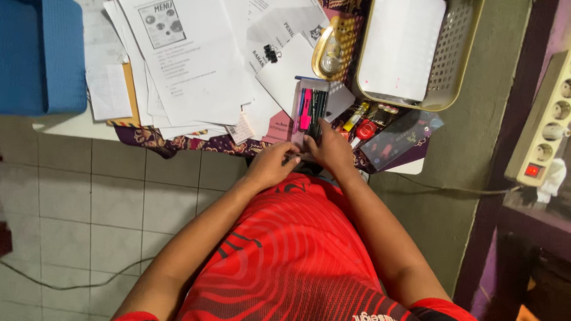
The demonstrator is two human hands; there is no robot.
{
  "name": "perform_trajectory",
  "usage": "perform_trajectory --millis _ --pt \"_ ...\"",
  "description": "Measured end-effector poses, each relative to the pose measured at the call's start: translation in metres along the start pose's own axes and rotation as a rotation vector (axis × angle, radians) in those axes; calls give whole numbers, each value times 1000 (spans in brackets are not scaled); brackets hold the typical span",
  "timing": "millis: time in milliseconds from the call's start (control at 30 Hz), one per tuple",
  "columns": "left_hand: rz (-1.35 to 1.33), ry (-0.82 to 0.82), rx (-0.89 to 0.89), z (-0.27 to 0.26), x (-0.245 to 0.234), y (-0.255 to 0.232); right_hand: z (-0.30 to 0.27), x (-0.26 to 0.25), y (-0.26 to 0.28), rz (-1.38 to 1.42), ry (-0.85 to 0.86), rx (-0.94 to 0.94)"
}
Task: The person writes on paper with a pen, organizes several pens and a phone into a small holder, and places a toy into a blue bin.
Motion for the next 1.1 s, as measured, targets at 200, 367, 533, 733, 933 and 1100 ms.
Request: perform_trajectory --millis 200,367,533,733,933,1100 --pt "-19 -49 -122 -17 13 -10 -12 -3 -15 -1 168 -175" --pt "98 -168 -64 -22 26 -20 -10 4 -20 130 81 -180" --pt "114 -260 -55 -29 39 -32 -7 -3 -26 18 62 -20" --pt "99 -267 -113 -38 52 -43 0 0 -22 -59 131 -51" --pt "69 -258 -130 -43 54 -46 -8 -18 -21 22 79 -36" --pt "110 -242 -132 -37 56 -44 -20 -19 -33 119 166 -116"
Point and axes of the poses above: each hand's wrist, its own z-axis towards the middle knuckle, its own x-axis out of the palm, y = z × x, the point moved 2 cm from there along z, towards the middle knuckle, and after that the axes turned 2 degrees about -x, right-handed, at the moved point
